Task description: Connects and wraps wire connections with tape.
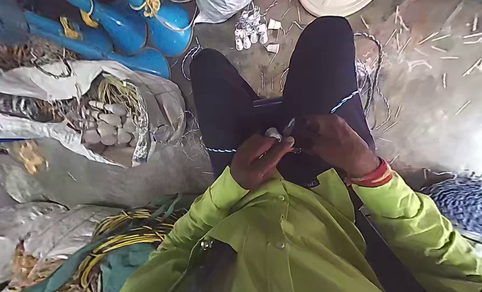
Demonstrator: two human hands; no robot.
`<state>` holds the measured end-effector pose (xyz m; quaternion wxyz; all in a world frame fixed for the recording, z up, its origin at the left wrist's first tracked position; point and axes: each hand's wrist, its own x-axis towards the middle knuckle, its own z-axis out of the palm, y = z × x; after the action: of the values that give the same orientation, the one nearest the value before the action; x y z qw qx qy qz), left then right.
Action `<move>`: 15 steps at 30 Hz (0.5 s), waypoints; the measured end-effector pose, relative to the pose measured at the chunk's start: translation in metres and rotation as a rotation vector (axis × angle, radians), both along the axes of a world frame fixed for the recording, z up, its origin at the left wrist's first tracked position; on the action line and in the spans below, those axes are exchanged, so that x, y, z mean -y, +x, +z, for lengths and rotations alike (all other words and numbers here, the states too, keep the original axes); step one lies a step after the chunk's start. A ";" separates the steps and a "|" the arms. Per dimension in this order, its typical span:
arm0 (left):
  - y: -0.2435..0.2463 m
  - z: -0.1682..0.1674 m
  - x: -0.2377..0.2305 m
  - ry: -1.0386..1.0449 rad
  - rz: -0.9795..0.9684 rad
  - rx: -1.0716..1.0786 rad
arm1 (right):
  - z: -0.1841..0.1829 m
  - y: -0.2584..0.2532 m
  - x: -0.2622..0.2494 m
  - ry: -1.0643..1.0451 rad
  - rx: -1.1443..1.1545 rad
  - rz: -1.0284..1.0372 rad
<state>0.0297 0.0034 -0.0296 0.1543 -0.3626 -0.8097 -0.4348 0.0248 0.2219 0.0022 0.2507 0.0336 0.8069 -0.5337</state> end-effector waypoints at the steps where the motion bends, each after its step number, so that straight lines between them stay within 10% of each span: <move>1: 0.000 0.001 0.002 -0.032 -0.010 -0.002 | -0.001 -0.004 0.003 0.003 0.020 0.006; 15: -0.011 0.024 -0.005 0.012 0.184 0.167 | -0.022 0.025 0.020 0.103 -0.793 -0.183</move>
<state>0.0191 0.0081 -0.0053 0.1276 -0.2481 -0.8470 -0.4526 0.0496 0.2017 -0.0199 -0.1303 -0.0904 0.8604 -0.4844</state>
